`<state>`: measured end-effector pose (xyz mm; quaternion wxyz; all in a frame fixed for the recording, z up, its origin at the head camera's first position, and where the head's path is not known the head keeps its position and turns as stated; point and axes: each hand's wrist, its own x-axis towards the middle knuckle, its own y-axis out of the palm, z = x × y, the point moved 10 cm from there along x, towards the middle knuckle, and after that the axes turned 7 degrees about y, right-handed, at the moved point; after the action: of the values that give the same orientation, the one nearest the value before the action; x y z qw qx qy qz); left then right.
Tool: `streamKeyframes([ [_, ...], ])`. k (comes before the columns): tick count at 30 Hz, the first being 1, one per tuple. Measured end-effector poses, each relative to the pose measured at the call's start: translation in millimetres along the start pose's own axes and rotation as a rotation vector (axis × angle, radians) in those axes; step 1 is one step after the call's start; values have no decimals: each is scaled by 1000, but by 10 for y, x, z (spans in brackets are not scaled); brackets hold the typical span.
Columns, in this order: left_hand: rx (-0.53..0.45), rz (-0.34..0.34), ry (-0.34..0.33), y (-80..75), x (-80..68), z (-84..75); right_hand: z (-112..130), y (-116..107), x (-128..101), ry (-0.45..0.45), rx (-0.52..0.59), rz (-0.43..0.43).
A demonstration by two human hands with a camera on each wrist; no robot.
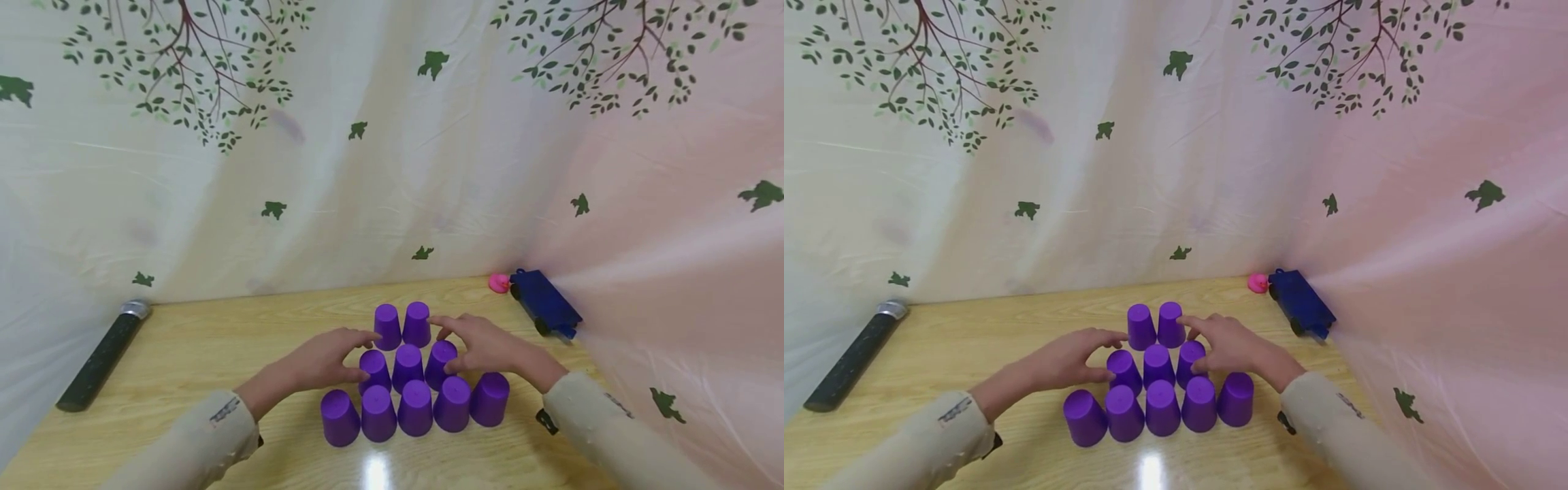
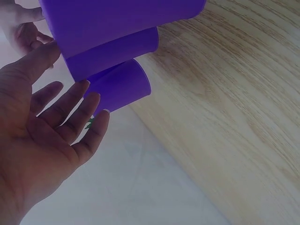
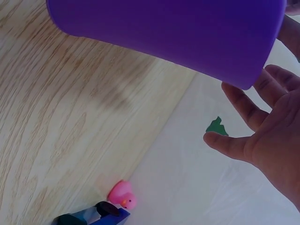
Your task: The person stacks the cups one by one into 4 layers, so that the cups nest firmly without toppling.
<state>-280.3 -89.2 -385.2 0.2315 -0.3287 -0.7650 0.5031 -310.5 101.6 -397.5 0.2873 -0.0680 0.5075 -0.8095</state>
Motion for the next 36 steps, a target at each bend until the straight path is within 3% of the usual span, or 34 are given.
streamKeyframes([
  [12,-7,0,46,39,54,-57,-44,19,1,40,27,15],
  [18,-9,10,37,50,71,-71,-59,8,-3,50,38,9],
  [24,-8,26,13,62,69,-60,-69,-76,-36,33,2,-42],
  [36,-5,25,44,76,84,-65,-215,-289,5,41,4,-127],
])
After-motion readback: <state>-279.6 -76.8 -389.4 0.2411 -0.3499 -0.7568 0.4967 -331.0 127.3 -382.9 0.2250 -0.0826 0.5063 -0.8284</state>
